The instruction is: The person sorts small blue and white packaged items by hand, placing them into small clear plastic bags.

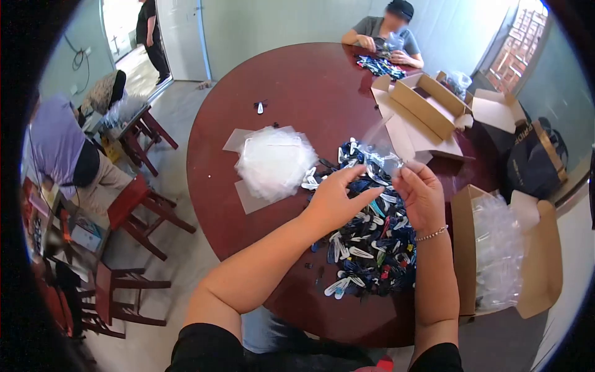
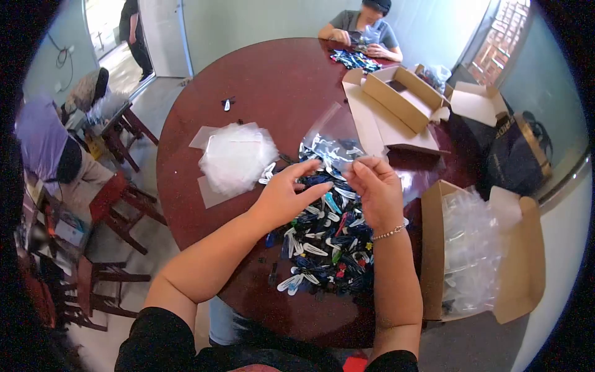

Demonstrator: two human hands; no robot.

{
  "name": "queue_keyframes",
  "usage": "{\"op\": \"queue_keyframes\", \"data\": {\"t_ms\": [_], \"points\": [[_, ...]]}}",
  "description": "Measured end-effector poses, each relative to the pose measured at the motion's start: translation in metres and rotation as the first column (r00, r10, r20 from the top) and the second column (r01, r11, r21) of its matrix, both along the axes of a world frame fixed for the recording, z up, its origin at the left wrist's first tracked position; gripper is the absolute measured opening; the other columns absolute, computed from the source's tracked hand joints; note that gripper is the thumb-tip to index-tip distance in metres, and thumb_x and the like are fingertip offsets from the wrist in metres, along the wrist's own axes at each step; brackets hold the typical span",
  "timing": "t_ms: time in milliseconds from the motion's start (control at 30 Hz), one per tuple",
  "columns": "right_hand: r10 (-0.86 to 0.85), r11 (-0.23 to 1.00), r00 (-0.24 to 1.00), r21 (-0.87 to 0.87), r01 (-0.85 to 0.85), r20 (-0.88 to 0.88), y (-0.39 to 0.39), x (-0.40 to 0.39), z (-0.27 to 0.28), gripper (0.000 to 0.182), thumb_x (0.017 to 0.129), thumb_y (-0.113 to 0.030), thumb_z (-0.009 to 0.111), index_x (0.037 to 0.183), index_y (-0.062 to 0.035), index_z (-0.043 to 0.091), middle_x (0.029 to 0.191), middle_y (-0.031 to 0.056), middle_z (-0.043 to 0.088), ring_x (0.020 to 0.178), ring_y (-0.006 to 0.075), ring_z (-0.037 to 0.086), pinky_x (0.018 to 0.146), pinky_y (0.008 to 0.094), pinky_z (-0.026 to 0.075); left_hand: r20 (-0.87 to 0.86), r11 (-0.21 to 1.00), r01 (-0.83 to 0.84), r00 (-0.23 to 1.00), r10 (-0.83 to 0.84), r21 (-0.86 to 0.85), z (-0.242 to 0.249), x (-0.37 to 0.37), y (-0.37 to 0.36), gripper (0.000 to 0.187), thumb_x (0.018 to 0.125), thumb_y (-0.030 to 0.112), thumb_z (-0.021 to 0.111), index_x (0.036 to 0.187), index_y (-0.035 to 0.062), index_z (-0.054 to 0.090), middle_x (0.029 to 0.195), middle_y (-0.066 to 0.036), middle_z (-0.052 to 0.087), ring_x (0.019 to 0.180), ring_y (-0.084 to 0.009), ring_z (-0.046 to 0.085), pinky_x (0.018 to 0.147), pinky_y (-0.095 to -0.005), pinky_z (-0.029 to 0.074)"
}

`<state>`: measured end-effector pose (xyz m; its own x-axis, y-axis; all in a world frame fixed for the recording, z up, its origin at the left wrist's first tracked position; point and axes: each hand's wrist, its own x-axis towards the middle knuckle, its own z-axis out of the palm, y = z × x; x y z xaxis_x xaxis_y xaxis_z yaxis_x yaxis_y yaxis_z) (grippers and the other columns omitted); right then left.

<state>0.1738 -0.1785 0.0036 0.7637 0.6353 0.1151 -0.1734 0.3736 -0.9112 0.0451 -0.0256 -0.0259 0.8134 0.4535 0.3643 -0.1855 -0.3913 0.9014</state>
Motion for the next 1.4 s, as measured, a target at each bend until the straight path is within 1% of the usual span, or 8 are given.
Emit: {"op": "queue_keyframes", "data": {"t_ms": [167, 267, 367, 500, 767, 967, 1133, 1400], "points": [[0.075, 0.990, 0.997, -0.122, -0.074, 0.002, 0.008, -0.024, -0.007, 0.007, 0.091, -0.007, 0.061, 0.096, -0.0018, 0.061, 0.092, 0.0082, 0.067, 0.084, 0.0151, 0.066, 0.078, 0.0273, 0.055, 0.128, 0.867, 0.305, 0.952, -0.277, -0.394, -0.005, 0.001, 0.002, 0.056, 0.091, 0.026, 0.068, 0.134, -0.0026, 0.048, 0.126, -0.009, 0.059, 0.105, -0.0139, 0.061, 0.092, -0.0291, 0.048], [0.205, 0.965, 0.979, -0.167, -0.200, 0.014, 0.013, -0.042, -0.002, 0.012, 0.090, -0.006, 0.063, 0.100, -0.0007, 0.059, 0.096, 0.0085, 0.066, 0.086, 0.0151, 0.066, 0.080, 0.0280, 0.054, 0.081, 0.918, 0.066, 0.996, -0.038, -0.390, 0.003, -0.002, 0.001, 0.033, 0.096, 0.019, 0.060, 0.119, -0.0049, 0.061, 0.110, -0.006, 0.067, 0.100, -0.0109, 0.061, 0.088, -0.0269, 0.049], [0.055, 0.931, 0.943, -0.358, 0.070, 0.329, 0.018, -0.047, -0.006, 0.040, 0.087, -0.009, 0.068, 0.123, -0.0004, 0.050, 0.107, 0.0115, 0.065, 0.096, 0.0185, 0.065, 0.081, 0.0279, 0.053, 0.073, 0.868, 0.052, 0.997, -0.018, -0.494, 0.006, -0.002, 0.009, 0.024, 0.096, 0.016, 0.058, 0.106, -0.0040, 0.068, 0.103, -0.009, 0.070, 0.093, -0.0130, 0.063, 0.086, -0.0283, 0.050], [-0.246, 0.788, 0.339, -0.016, 0.615, 0.908, 0.011, -0.046, 0.009, 0.049, 0.078, -0.004, 0.073, 0.124, -0.0023, 0.054, 0.115, 0.0123, 0.063, 0.112, 0.0289, 0.058, 0.092, 0.0380, 0.047, 0.038, 0.855, 0.048, 0.999, -0.033, -0.516, 0.011, -0.004, 0.016, 0.022, 0.095, 0.015, 0.060, 0.100, -0.0031, 0.071, 0.098, -0.011, 0.072, 0.088, -0.0134, 0.065, 0.084, -0.0286, 0.051], [-0.164, 0.908, -0.035, 0.165, 0.386, 0.986, 0.015, -0.060, 0.020, 0.030, 0.075, 0.003, 0.070, 0.103, -0.0008, 0.065, 0.108, 0.0125, 0.063, 0.097, 0.0331, 0.059, 0.082, 0.0390, 0.050, 0.038, 0.915, 0.120, 0.993, -0.114, -0.385, 0.016, -0.011, 0.011, 0.016, 0.090, 0.011, 0.067, 0.096, -0.0028, 0.073, 0.090, -0.006, 0.072, 0.080, -0.0097, 0.065, 0.074, -0.0235, 0.051], [-0.193, 0.894, -0.093, 0.214, 0.393, 0.977, 0.005, -0.059, 0.029, 0.033, 0.076, 0.005, 0.068, 0.108, 0.0020, 0.063, 0.113, 0.0165, 0.061, 0.100, 0.0344, 0.059, 0.086, 0.0409, 0.048, -0.046, 0.975, 0.101, 0.993, -0.112, -0.199, 0.020, -0.016, 0.006, 0.018, 0.088, 0.016, 0.070, 0.094, -0.0010, 0.073, 0.082, -0.003, 0.072, 0.072, -0.0046, 0.060, 0.065, -0.0223, 0.047], [-0.054, 0.897, -0.067, 0.078, 0.436, 0.996, 0.003, -0.072, 0.046, 0.034, 0.075, 0.002, 0.070, 0.108, -0.0026, 0.064, 0.103, 0.0119, 0.062, 0.092, 0.0297, 0.060, 0.095, 0.0460, 0.043, 0.111, 0.937, 0.009, 0.992, -0.051, 0.350, 0.023, -0.017, 0.001, 0.010, 0.082, 0.010, 0.069, 0.090, 0.0042, 0.072, 0.083, -0.010, 0.071, 0.076, -0.0234, 0.067, 0.066, -0.0317, 0.052], [0.121, 0.921, 0.032, -0.125, 0.370, 0.992, -0.004, -0.072, 0.057, 0.006, 0.081, -0.001, 0.064, 0.086, -0.0012, 0.061, 0.083, 0.0144, 0.063, 0.079, 0.0340, 0.061, 0.090, 0.0466, 0.048, 0.100, 0.879, 0.042, 0.990, -0.101, 0.475, 0.020, -0.016, 0.006, 0.008, 0.080, 0.011, 0.071, 0.086, 0.0065, 0.072, 0.089, -0.010, 0.071, 0.083, -0.0270, 0.068, 0.074, -0.0362, 0.054]]}}
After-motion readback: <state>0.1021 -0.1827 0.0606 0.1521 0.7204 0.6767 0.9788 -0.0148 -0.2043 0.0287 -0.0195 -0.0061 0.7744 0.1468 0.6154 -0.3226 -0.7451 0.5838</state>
